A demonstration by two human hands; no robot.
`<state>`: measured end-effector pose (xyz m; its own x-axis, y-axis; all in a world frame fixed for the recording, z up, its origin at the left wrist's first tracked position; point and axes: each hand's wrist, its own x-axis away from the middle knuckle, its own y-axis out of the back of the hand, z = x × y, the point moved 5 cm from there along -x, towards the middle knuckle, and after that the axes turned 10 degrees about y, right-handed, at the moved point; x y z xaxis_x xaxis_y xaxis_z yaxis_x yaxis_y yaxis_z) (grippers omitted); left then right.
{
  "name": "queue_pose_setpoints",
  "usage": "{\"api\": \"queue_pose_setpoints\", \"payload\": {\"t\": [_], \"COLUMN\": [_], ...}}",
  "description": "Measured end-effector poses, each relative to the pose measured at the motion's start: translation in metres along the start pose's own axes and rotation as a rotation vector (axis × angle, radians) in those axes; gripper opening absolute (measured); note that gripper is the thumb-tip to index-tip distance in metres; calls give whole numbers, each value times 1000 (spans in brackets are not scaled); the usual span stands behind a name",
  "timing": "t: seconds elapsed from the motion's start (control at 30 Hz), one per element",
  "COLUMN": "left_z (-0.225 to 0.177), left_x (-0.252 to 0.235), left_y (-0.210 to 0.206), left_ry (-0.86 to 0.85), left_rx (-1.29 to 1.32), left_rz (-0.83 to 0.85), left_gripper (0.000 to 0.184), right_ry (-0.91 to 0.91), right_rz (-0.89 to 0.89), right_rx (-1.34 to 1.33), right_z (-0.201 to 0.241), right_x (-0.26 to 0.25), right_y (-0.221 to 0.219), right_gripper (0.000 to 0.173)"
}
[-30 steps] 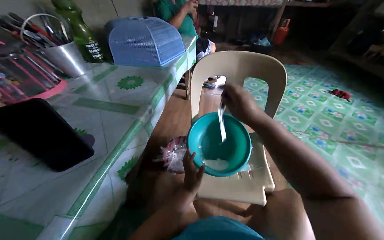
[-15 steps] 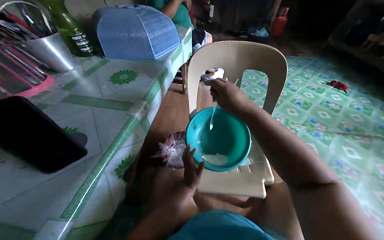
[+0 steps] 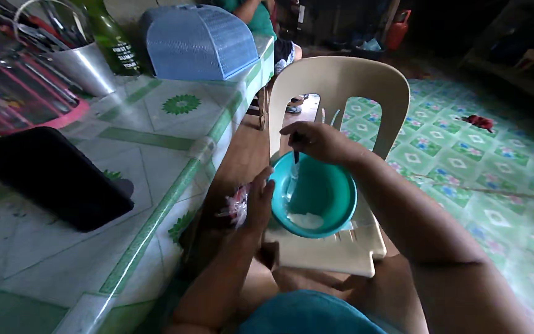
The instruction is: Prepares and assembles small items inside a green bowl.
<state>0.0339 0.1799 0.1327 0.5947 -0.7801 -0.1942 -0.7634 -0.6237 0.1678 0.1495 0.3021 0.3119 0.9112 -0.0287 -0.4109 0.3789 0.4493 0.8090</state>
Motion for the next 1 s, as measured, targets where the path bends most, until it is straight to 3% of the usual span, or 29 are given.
{"api": "queue_pose_setpoints", "payload": {"t": [0.13, 0.2, 0.27, 0.33, 0.4, 0.47, 0.5, 0.57, 0.67, 0.73, 0.83, 0.9, 1.0], "left_z": [-32, -34, -32, -31, -24, -20, -21, -25, -27, -26, -32, -39, -39], "left_x": [-30, -31, -31, -29, -30, -30, -30, -30, -31, -30, -30, -30, -35], "left_y": [-22, -34, -39, -42, -46, -48, -48, -47, -46, -47, -48, -48, -49], "left_ry": [206, 243, 254, 270, 303, 329, 334, 332, 323, 331, 317, 285, 216], "left_rx": [-195, -181, -110, -59, 18, 126, 161, 175, 143, 122, 77, 5, -120], "left_rz": [421, 498, 467, 434, 387, 326, 311, 295, 270, 272, 297, 318, 335], "left_gripper": [65, 52, 34, 26, 25, 25, 25, 24, 24, 25, 27, 27, 25], "right_ry": [-5, -32, -38, -53, -80, -283, -457, -727, -830, -814, -694, -569, -541], "right_rz": [38, 35, -32, -210, -556, -799, -745, -412, -62, -62, -275, -309, -342], "right_rx": [-51, -86, -141, -266, -501, -578, -495, -340, -281, -325, -572, -646, -556], "right_z": [-8, -13, -18, -28, -52, -81, -94, -117, -135, -129, -109, -90, -66], "right_x": [8, 16, 26, 40, 63, 90, 102, 122, 139, 137, 120, 101, 72], "right_y": [-9, -12, -9, -1, 5, -4, -20, -73, -140, -147, -121, -99, -70], "right_gripper": [31, 32, 31, 28, 28, 31, 32, 32, 36, 43, 43, 52, 32]}}
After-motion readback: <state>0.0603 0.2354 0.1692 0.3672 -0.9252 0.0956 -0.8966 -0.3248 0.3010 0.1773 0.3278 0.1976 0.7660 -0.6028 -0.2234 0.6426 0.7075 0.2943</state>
